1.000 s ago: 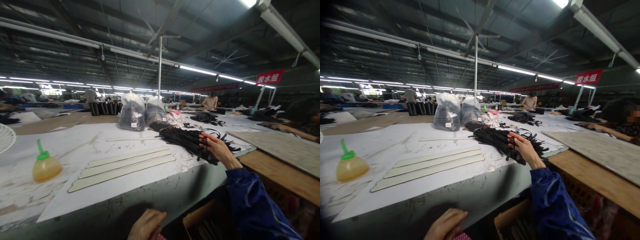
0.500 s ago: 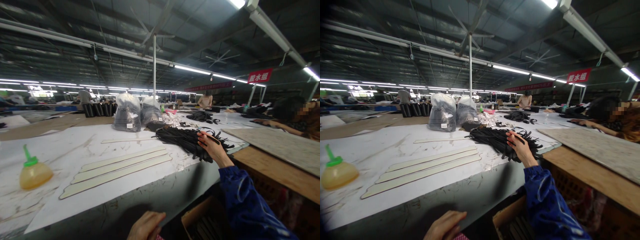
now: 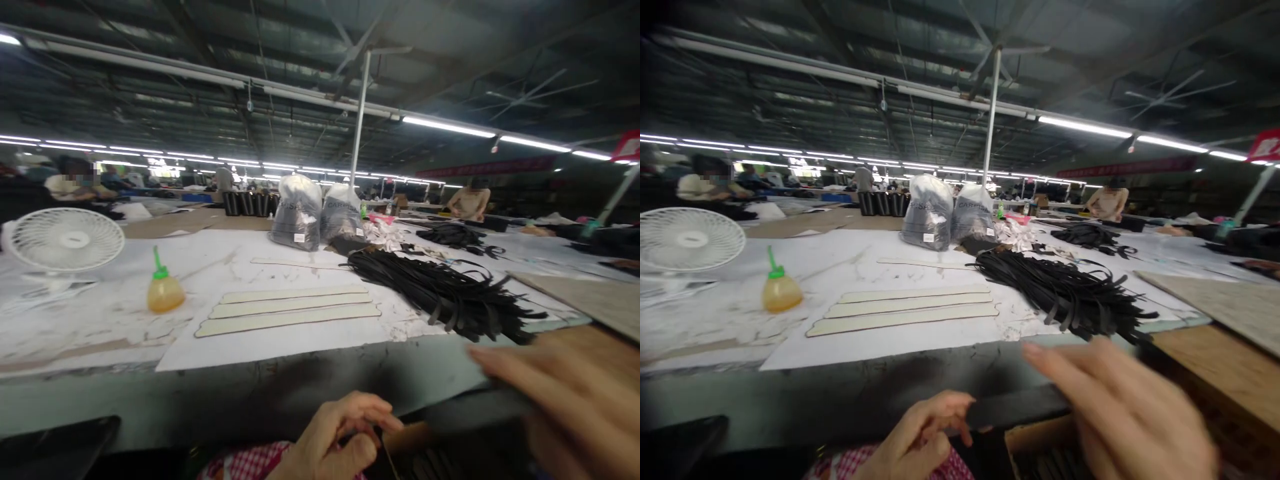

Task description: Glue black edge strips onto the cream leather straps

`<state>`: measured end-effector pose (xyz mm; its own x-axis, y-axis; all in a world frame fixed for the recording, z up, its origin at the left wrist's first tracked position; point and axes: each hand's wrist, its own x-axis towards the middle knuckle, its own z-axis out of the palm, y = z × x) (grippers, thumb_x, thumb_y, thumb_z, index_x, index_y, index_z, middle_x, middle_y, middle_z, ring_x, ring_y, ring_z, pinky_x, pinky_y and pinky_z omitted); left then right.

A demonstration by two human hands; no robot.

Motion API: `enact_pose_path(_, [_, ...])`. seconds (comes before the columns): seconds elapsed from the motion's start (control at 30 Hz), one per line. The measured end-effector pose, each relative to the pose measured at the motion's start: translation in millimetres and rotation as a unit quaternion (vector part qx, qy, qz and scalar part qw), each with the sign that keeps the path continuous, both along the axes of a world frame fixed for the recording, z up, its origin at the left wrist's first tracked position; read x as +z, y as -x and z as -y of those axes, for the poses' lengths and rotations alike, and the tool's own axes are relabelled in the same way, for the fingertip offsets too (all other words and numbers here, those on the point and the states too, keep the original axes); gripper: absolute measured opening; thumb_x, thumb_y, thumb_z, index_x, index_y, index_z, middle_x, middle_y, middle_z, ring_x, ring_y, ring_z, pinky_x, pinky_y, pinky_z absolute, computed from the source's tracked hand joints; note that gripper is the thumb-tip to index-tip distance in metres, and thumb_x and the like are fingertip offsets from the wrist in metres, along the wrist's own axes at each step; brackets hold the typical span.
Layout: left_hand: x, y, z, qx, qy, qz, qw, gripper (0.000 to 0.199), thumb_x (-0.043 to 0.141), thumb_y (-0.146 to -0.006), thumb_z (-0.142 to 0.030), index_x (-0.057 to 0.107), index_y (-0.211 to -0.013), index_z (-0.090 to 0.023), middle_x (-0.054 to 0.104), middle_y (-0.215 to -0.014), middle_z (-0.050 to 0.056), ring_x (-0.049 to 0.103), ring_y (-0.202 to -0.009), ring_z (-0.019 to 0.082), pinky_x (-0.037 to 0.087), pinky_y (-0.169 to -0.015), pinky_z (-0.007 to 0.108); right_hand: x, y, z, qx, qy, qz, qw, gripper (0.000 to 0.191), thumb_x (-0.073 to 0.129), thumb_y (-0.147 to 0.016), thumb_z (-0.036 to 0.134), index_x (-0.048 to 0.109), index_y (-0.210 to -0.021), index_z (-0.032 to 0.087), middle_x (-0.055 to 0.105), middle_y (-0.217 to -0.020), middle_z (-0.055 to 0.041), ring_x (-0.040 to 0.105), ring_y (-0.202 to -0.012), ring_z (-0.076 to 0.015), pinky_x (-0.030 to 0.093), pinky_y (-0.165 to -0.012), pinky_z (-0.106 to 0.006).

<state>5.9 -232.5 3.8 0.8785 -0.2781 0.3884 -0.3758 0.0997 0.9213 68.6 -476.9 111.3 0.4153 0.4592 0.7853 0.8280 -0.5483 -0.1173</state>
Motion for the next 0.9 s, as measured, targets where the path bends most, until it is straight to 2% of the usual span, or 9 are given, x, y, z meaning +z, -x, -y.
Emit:
enact_pose_path(0.07, [-2.9, 4, 1, -0.080, 0.153, -0.053, 0.984, 0.057, 0.042, -0.089, -0.061, 0.049, -0.128, -0.020, 0.068, -0.112, 0.014, 0.067, -0.098, 0.022, 0.053, -0.079, 0.036, -19.0, -8, -35, 0.102, 0.118, 0.053, 0.986, 0.056, 0.046, -0.088, 0.023, 0.040, -0.140, 0.042, 0.065, -0.091, -0.0075, 0.063, -0.077, -0.0220, 0.054, -0.058, -0.031])
enact_pose_path(0.13, [-8.3, 3, -1, -0.093, 0.244, -0.116, 0.958, 0.058, 0.044, -0.088, -0.063, 0.050, -0.122, -0.016, 0.072, -0.097, 0.014, 0.070, -0.082, 0.020, 0.054, -0.066, 0.030, -40.0, -21, -68, 0.131, 0.176, 0.070, 0.973, 0.062, 0.041, -0.087, 0.012, 0.034, -0.145, 0.033, 0.065, -0.092, -0.0081, 0.062, -0.078, -0.0213, 0.055, -0.059, -0.031])
enact_pose_path(0.23, [-15.8, 1, -11, 0.025, 0.296, -0.190, 0.936, 0.052, 0.051, -0.086, -0.060, 0.054, -0.104, -0.012, 0.067, -0.064, 0.004, 0.061, -0.048, 0.012, 0.046, -0.044, 0.019, -65.1, -38, -97, 0.135, 0.208, 0.060, 0.967, 0.055, 0.036, -0.088, 0.008, 0.044, -0.139, 0.026, 0.064, -0.094, -0.0090, 0.062, -0.081, -0.0204, 0.055, -0.062, -0.030])
enact_pose_path(0.3, [-17.4, 2, -20, 0.101, 0.288, -0.206, 0.930, 0.051, 0.052, -0.083, -0.062, 0.052, -0.095, -0.012, 0.062, -0.056, 0.000, 0.053, -0.038, 0.010, 0.039, -0.036, 0.017, -73.7, -44, -106, 0.153, 0.222, 0.065, 0.961, 0.049, 0.035, -0.090, 0.009, 0.049, -0.134, 0.024, 0.064, -0.093, -0.0090, 0.062, -0.080, -0.0198, 0.056, -0.063, -0.029])
enact_pose_path(0.5, [-10.2, 5, -37, 0.243, 0.105, -0.191, 0.945, 0.035, 0.046, -0.087, -0.048, 0.052, -0.077, -0.015, 0.055, -0.044, -0.002, 0.041, -0.033, 0.007, 0.031, -0.038, 0.018, -78.1, -47, -133, 0.248, 0.219, -0.001, 0.944, 0.035, 0.041, -0.098, 0.032, 0.052, -0.130, 0.022, 0.060, -0.097, -0.0069, 0.062, -0.079, -0.0133, 0.054, -0.063, -0.021])
enact_pose_path(0.7, [10.1, 6, -69, 0.333, -0.062, -0.116, 0.934, 0.034, 0.042, -0.090, -0.038, 0.056, -0.068, -0.017, 0.053, -0.043, -0.003, 0.043, -0.039, 0.009, 0.035, -0.047, 0.022, -63.5, -46, -169, 0.280, 0.237, -0.047, 0.929, 0.034, 0.036, -0.100, 0.032, 0.060, -0.121, 0.022, 0.056, -0.091, -0.0048, 0.057, -0.065, -0.0090, 0.046, -0.054, -0.019])
enact_pose_path(0.77, [17.6, 6, -103, 0.415, -0.132, -0.053, 0.899, 0.037, 0.041, -0.091, -0.039, 0.059, -0.067, -0.017, 0.062, -0.055, 0.000, 0.053, -0.052, 0.012, 0.040, -0.057, 0.024, -52.7, -53, -187, 0.265, 0.243, -0.057, 0.931, 0.033, 0.038, -0.099, 0.031, 0.063, -0.119, 0.023, 0.056, -0.092, -0.0050, 0.055, -0.061, -0.0088, 0.045, -0.054, -0.020])
enact_pose_path(0.83, [21.6, 5, -147, 0.528, -0.191, 0.006, 0.827, 0.029, 0.044, -0.090, -0.034, 0.065, -0.080, -0.018, 0.069, -0.076, 0.003, 0.061, -0.073, 0.016, 0.043, -0.068, 0.026, -43.2, -62, -209, 0.250, 0.240, -0.069, 0.935, 0.031, 0.042, -0.097, 0.030, 0.064, -0.119, 0.023, 0.056, -0.096, -0.0057, 0.055, -0.064, -0.0098, 0.045, -0.057, -0.022])
enact_pose_path(0.9, [21.4, 3, -193, 0.586, -0.270, 0.013, 0.764, 0.023, 0.048, -0.087, -0.028, 0.068, -0.092, -0.018, 0.071, -0.089, 0.006, 0.061, -0.088, 0.020, 0.045, -0.077, 0.029, -37.3, -70, -236, 0.246, 0.236, -0.093, 0.935, 0.031, 0.048, -0.094, 0.029, 0.064, -0.120, 0.023, 0.058, -0.099, -0.0059, 0.058, -0.072, -0.0119, 0.045, -0.064, -0.024])
